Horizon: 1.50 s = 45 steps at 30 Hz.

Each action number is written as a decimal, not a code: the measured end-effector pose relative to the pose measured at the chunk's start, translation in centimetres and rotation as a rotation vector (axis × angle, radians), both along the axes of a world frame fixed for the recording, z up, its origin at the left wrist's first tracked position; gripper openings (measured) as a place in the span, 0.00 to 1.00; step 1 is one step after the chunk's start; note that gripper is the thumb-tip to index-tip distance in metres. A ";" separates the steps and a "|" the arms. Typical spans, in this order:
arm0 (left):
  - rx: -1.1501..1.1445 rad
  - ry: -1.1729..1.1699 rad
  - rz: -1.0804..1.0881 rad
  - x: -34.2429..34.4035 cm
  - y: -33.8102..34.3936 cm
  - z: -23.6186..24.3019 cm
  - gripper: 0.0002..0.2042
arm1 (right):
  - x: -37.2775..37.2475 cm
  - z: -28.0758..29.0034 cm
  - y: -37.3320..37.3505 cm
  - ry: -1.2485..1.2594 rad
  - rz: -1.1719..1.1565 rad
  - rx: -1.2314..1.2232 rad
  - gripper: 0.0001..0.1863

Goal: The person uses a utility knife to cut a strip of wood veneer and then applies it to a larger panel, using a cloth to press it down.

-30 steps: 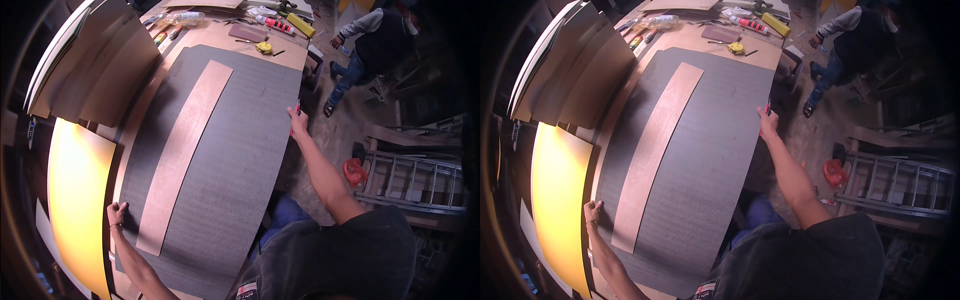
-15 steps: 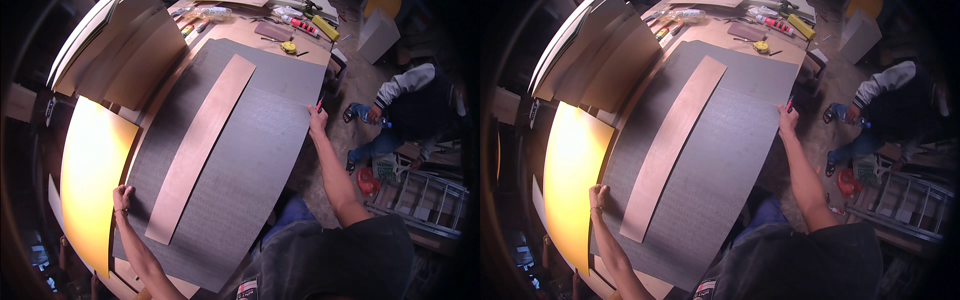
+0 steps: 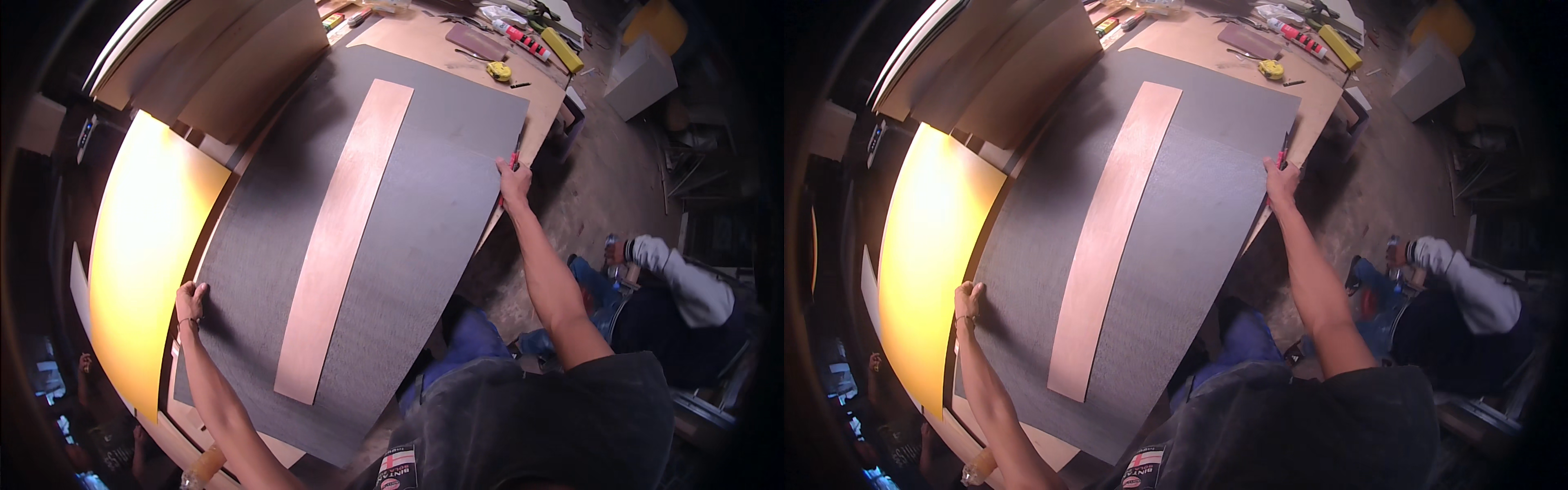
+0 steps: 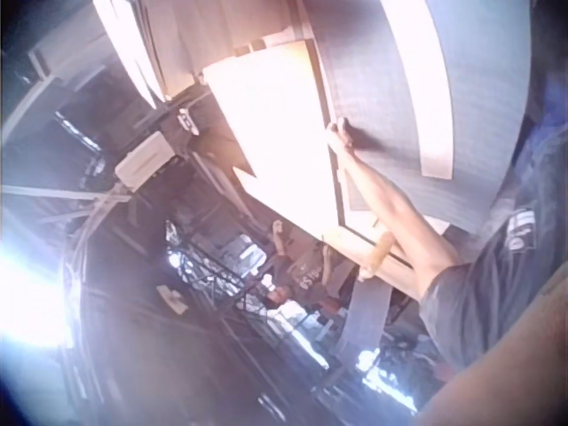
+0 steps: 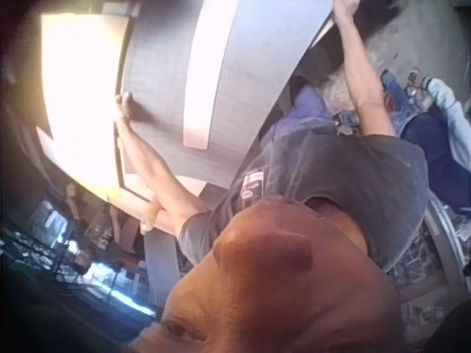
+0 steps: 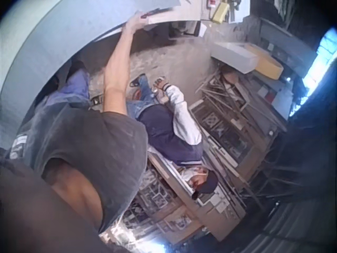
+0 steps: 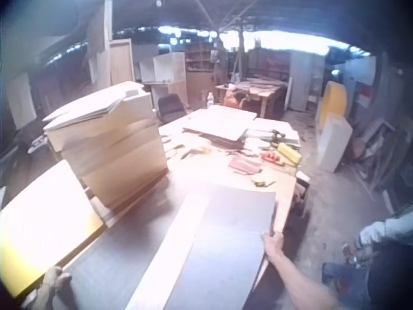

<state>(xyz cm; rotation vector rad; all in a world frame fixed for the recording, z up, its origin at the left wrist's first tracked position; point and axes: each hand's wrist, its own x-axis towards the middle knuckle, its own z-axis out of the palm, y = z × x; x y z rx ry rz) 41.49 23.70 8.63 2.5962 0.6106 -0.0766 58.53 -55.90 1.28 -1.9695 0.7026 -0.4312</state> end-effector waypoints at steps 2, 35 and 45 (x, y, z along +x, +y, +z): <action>-0.014 0.018 0.027 0.1 -0.3 -0.3 0.21 | 0.0 1.1 -0.1 0.153 0.040 -0.141 0.17; 0.185 -0.305 1.132 -43.0 -15.0 -2.3 0.32 | -4.3 20.4 25.4 0.089 1.622 -1.154 0.07; -0.766 -0.358 1.232 -57.6 -25.0 -10.3 0.15 | -14.8 18.7 8.8 0.477 1.288 -0.422 0.15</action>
